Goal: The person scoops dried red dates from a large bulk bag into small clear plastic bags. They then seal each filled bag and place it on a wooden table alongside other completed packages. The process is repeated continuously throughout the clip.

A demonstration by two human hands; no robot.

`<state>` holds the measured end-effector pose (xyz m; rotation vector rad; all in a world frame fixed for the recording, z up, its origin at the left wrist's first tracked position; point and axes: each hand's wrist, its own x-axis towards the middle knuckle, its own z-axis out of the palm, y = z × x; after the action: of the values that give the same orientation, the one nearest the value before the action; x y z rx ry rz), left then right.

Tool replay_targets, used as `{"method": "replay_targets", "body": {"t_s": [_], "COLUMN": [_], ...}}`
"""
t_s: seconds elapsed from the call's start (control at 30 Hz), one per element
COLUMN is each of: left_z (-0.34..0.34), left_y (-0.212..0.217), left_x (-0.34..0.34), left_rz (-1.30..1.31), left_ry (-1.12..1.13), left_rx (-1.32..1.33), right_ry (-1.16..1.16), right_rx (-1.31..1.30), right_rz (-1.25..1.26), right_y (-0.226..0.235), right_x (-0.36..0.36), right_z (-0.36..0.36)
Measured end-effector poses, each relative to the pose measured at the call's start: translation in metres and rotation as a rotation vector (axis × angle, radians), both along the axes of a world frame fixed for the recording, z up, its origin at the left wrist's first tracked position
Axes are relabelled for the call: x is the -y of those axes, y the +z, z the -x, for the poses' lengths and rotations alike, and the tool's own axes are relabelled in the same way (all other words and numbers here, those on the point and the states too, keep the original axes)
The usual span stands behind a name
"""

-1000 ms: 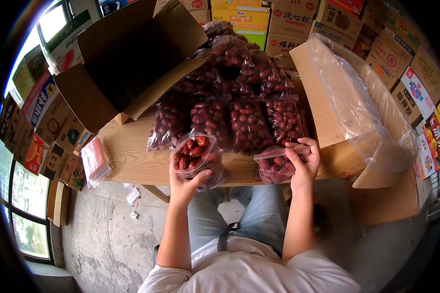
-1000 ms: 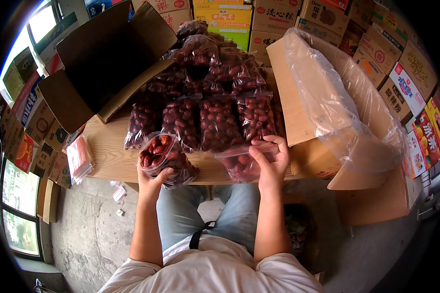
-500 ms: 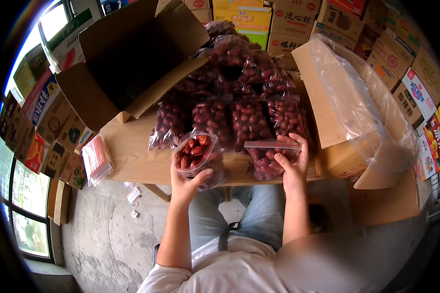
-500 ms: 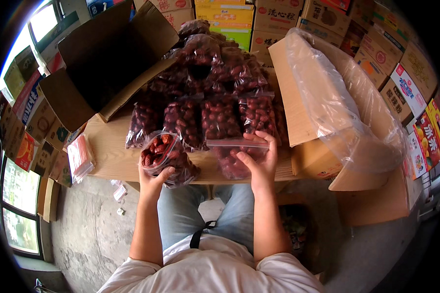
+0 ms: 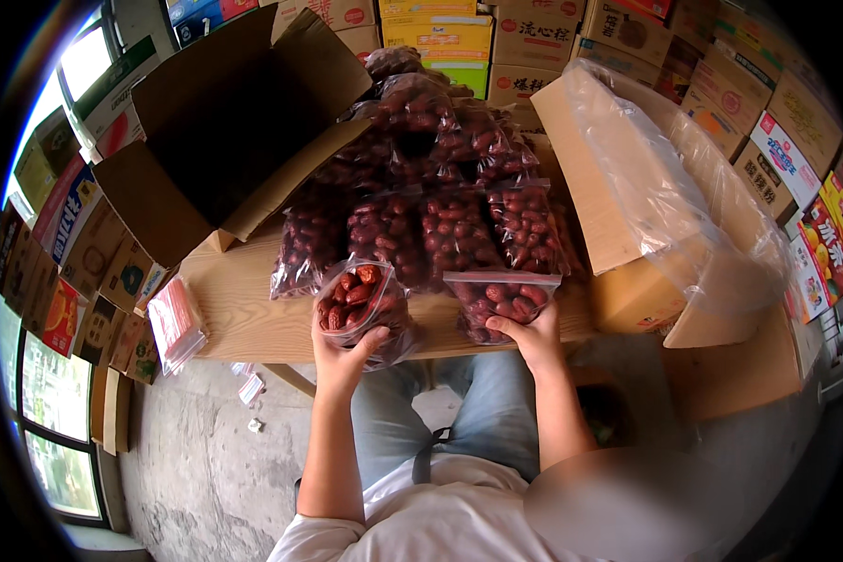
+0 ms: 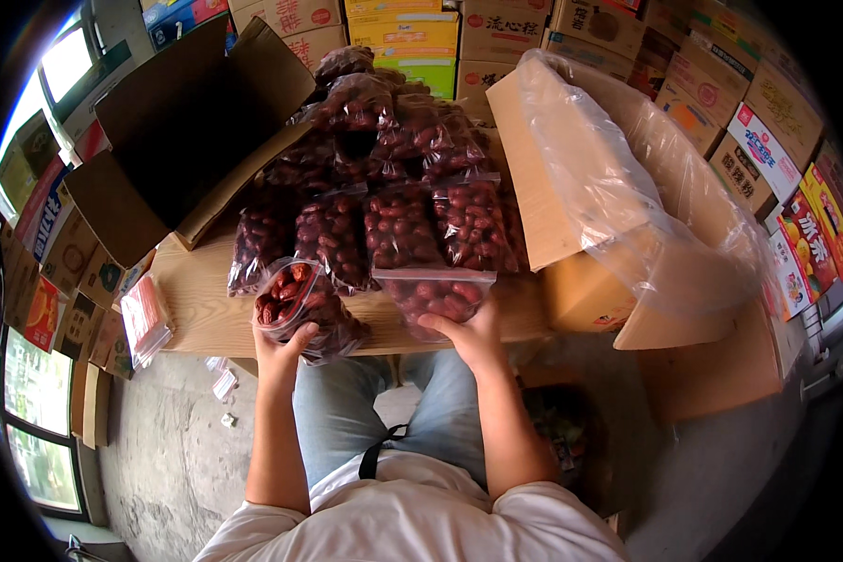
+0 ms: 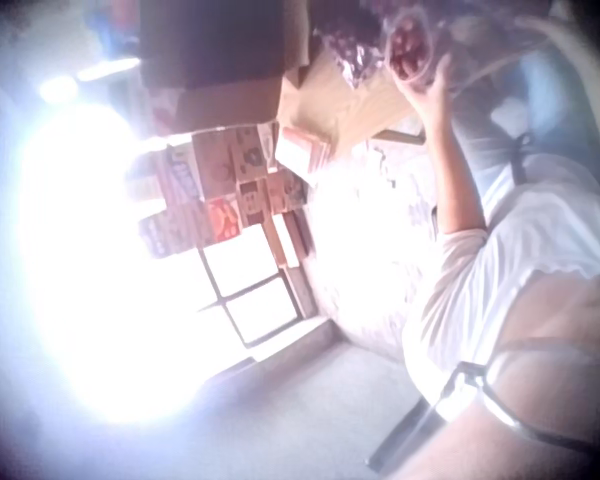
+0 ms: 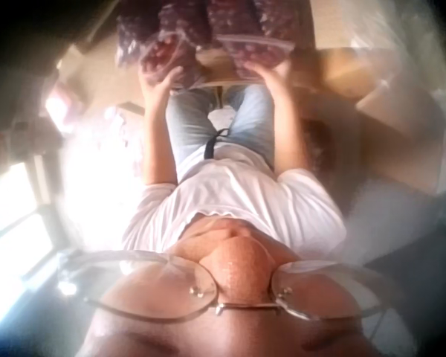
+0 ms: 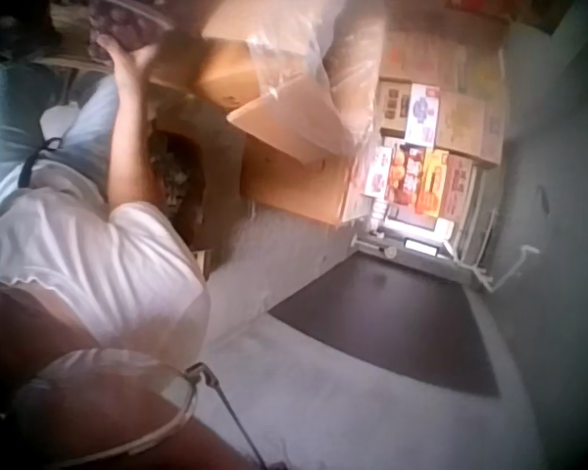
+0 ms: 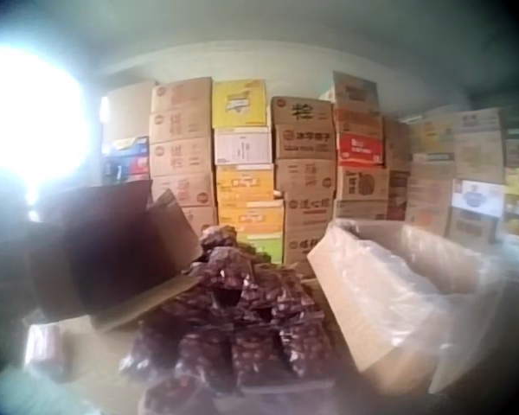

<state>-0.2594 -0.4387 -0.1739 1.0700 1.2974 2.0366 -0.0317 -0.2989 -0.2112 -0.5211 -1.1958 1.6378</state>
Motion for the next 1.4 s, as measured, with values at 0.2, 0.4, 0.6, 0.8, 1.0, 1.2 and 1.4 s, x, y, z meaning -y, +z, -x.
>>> {"method": "replay_targets", "body": {"t_s": [0.2, 0.4, 0.6, 0.8, 1.0, 1.2, 1.4], "left_z": [0.002, 0.001, 0.002, 0.001, 0.000, -0.003, -0.005], "left_y": [-0.001, -0.001, -0.008, -0.002, -0.002, -0.004, -0.003], "left_x": [-0.001, 0.000, 0.000, 0.002, 0.007, 0.004, 0.010], "left_rz": [-0.013, -0.051, -0.078, -0.098, -0.091, -0.104, -0.072], "left_ry": [-0.028, -0.014, 0.001, -0.031, -0.020, -0.053, -0.050], "left_rx": [-0.003, -0.060, -0.074, -0.108, -0.077, -0.055, 0.012], "right_ry": [-0.047, -0.042, -0.041, -0.191, -0.169, -0.110, -0.551], "right_rx": [0.065, 0.296, 0.219, 0.267, 0.252, 0.537, 0.930], "right_rz": [-0.096, -0.371, -0.414, -0.590, -0.416, -0.346, -0.628], "right_y": [-0.015, -0.037, -0.025, 0.028, 0.105, 0.089, 0.076], "right_x": [0.002, 0.006, 0.012, 0.016, -0.007, -0.042, -0.033], "right_z": [-0.002, -0.006, 0.000, 0.001, 0.044, 0.101, 0.116]}}
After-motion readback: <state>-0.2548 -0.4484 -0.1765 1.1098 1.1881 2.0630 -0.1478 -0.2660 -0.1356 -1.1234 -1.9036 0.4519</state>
